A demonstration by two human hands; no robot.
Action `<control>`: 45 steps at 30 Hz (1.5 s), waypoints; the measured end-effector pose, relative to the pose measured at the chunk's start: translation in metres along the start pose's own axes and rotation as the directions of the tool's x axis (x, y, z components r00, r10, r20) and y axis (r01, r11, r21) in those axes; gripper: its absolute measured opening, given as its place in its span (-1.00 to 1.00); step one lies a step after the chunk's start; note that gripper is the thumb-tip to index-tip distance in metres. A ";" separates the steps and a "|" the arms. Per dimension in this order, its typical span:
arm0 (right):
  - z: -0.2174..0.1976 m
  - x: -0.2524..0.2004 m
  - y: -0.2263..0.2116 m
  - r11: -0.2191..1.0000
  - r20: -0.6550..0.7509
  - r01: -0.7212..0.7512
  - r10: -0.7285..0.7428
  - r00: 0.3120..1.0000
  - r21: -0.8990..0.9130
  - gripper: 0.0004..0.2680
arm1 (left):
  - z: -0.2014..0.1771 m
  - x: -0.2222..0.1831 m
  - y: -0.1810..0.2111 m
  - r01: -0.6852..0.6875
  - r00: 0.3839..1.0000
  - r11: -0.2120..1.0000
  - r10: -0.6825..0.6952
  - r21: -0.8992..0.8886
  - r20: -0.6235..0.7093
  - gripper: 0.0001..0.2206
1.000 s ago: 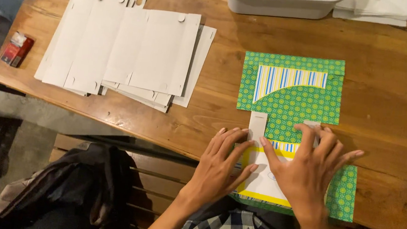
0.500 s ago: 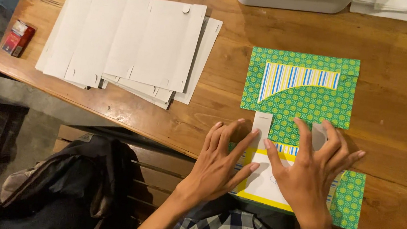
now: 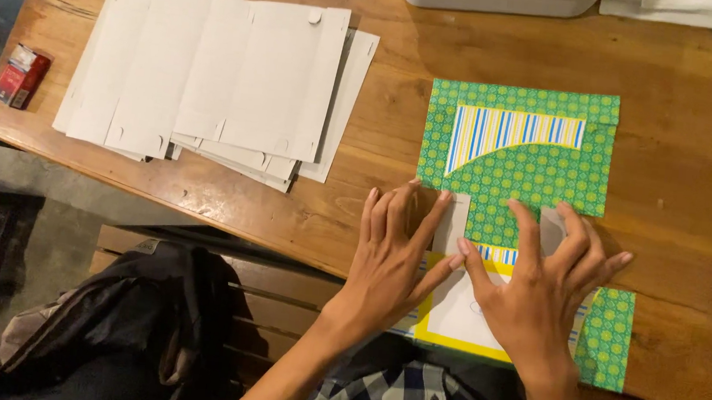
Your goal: Assembling a cardboard box by folding templates and applying decorative stickers
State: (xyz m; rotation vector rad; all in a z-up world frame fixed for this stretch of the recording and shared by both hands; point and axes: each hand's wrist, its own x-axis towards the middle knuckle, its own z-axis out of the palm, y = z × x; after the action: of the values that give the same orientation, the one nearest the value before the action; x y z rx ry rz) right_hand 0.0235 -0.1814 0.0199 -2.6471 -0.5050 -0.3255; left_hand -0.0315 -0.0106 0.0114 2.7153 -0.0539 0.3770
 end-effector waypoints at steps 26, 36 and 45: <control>0.004 -0.005 0.005 1.000 -0.042 0.017 -0.017 0.999 -0.002 -0.54 | -0.007 -0.036 0.025 0.043 0.999 0.994 -0.041 0.103 -0.027 -0.39; 0.002 -0.004 0.003 1.000 -0.041 0.018 -0.019 0.999 -0.011 -0.55 | 0.007 -0.009 0.012 0.050 0.997 0.993 -0.042 0.109 -0.070 -0.41; 0.004 -0.004 0.004 1.000 -0.046 0.015 -0.016 0.999 -0.024 -0.55 | 0.008 -0.002 0.006 0.046 0.997 0.999 -0.045 0.026 -0.057 -0.43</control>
State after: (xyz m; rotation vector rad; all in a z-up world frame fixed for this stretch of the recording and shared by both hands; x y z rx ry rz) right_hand 0.0217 -0.1847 0.0139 -2.6528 -0.5107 -0.3989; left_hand -0.0317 -0.0195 0.0062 2.7260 0.0287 0.4436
